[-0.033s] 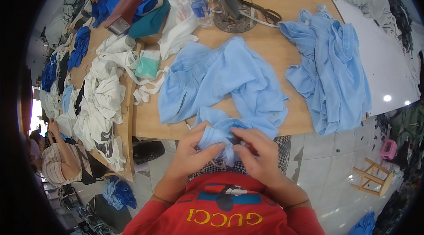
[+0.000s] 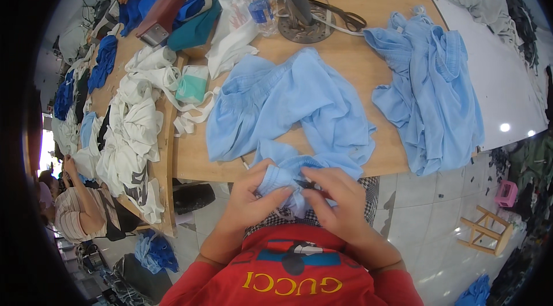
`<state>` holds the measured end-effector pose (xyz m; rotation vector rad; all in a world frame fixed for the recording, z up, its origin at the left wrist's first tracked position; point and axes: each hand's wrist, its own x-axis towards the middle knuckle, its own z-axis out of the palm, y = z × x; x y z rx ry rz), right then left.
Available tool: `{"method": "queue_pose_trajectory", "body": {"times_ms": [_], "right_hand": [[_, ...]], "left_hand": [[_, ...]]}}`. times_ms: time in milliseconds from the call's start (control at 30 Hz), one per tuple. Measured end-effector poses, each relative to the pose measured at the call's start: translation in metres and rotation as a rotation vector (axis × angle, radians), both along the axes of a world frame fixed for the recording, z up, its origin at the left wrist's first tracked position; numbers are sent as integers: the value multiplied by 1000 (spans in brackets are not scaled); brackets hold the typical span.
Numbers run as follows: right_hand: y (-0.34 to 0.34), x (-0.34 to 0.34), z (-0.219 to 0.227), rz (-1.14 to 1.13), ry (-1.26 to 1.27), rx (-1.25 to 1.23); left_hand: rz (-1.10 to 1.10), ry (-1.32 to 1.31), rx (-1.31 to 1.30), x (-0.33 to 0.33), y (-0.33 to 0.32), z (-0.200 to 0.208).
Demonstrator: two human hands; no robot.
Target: The person trims loose threads from garments using thread snips, holding and turning the fabric by hand.
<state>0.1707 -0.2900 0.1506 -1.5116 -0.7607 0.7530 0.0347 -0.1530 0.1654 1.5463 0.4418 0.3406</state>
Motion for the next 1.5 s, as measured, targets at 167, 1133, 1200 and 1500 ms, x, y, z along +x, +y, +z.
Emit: {"method": "queue_pose_trajectory", "body": {"times_ms": [167,1133,1200,1500], "right_hand": [[0,13,8,57,-831,94],[-5,24,1,-34,-363,213],[-4,17,11,18,-272,65],[10,56,-30,-112,-210,101]], "left_hand": [[26,-14,67,1,-3,-3],[-45,-41,150,16,-4,0],[-46,11,98,16,-2,1],[-120,-247,482,16,9,21]]}}
